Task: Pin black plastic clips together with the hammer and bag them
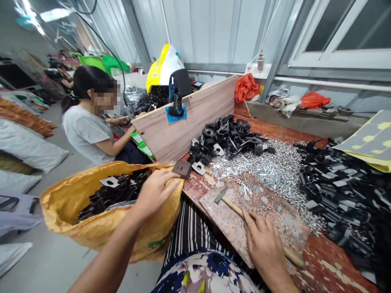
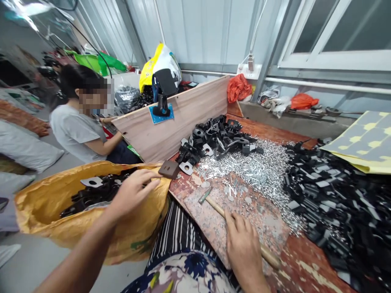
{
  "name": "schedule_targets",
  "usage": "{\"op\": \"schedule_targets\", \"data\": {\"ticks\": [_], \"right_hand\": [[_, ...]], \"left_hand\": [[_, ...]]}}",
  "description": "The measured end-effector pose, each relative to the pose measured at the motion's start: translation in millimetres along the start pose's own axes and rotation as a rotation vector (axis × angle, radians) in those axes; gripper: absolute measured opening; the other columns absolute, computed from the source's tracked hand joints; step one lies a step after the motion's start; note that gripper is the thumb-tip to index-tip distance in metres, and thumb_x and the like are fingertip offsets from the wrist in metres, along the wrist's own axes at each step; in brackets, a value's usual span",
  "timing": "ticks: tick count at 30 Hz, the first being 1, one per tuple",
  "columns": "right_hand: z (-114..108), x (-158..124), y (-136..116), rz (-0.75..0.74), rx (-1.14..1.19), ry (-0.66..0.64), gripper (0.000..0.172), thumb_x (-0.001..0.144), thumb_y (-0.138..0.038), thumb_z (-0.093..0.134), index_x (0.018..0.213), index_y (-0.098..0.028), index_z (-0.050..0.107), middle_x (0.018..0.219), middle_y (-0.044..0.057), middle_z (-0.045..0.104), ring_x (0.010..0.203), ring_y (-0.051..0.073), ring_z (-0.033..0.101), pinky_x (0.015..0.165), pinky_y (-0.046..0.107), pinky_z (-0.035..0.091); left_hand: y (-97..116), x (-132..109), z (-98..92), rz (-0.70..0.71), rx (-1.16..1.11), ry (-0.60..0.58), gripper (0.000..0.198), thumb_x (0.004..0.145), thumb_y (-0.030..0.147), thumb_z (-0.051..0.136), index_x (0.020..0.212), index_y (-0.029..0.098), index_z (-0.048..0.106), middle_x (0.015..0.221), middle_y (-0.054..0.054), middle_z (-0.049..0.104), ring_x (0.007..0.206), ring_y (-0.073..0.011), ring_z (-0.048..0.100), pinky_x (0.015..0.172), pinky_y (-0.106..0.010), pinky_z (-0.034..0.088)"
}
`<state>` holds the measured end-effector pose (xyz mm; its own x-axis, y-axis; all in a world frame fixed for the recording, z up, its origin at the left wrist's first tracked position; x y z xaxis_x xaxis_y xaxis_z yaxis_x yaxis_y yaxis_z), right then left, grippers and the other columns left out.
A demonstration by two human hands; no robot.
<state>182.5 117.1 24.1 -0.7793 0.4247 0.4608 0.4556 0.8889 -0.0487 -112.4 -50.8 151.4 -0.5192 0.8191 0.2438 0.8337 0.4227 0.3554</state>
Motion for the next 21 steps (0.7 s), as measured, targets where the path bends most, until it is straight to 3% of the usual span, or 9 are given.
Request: {"op": "schedule_targets", "data": {"ticks": [2,5,7,12,16,21], "right_hand": [[0,-1,1,0.001,0.002,0.016,0.052,0.101,-0.025,0.045,0.153,-0.028,0.043,0.114,0.011,0.068,0.100,0.028,0.059,0.084,0.042,0.047],[1,-3,2,0.023,0.030,0.022,0.052,0.100,-0.024,0.046,0.152,-0.027,0.044,0.115,0.011,0.068,0.103,0.029,0.060,0.086,0.044,0.048],[2,-4,3,0.036,0.045,0.030,0.050,0.100,-0.023,0.047,0.150,-0.028,0.046,0.115,0.011,0.068,0.104,0.029,0.061,0.087,0.044,0.049],[2,-5,4,0.010,0.074,0.068,0.046,0.100,-0.026,0.049,0.146,-0.028,0.050,0.115,0.010,0.069,0.101,0.027,0.063,0.086,0.042,0.051],[1,-4,4,0.080,0.097,0.023,0.043,0.100,-0.021,0.048,0.143,-0.027,0.053,0.118,0.011,0.068,0.105,0.027,0.062,0.090,0.043,0.050],[-2,-4,2,0.095,0.108,0.040,0.042,0.100,-0.021,0.049,0.141,-0.027,0.053,0.118,0.009,0.068,0.106,0.026,0.062,0.090,0.041,0.051]], "left_hand": [[2,35,31.7,-0.046,0.092,-0.090,0.035,0.099,0.043,0.051,0.119,0.022,0.071,0.119,-0.009,0.070,0.115,-0.0259,0.061,0.104,-0.037,0.044],[-6,87,57.9,-0.131,0.157,-0.076,0.049,0.093,0.034,0.063,0.138,0.015,0.060,0.128,-0.020,0.065,0.124,-0.0368,0.055,0.106,-0.052,0.041],[-11,115,74.2,-0.164,0.155,-0.089,0.055,0.089,0.028,0.068,0.142,0.014,0.055,0.129,-0.023,0.064,0.124,-0.0395,0.055,0.104,-0.058,0.042],[10,155,114.6,-0.088,0.007,-0.176,0.039,0.096,0.035,0.066,0.131,0.019,0.061,0.131,-0.012,0.064,0.111,-0.0269,0.065,0.094,-0.049,0.056],[30,173,120.2,-0.049,-0.162,-0.134,0.038,0.097,0.035,0.065,0.131,0.019,0.061,0.133,-0.012,0.062,0.113,-0.0270,0.065,0.094,-0.049,0.057],[14,185,107.9,-0.190,-0.450,-0.034,0.035,0.097,0.036,0.064,0.127,0.018,0.063,0.131,-0.011,0.064,0.112,-0.0268,0.065,0.094,-0.049,0.057]]}}
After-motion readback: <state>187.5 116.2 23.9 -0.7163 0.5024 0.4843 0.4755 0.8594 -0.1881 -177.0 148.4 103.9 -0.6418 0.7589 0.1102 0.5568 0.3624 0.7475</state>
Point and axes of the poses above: each hand's wrist, its own x-axis towards the middle knuckle, its own z-axis out of the palm, y = z × x, the point moved 8 cm from there along x, towards the middle knuckle
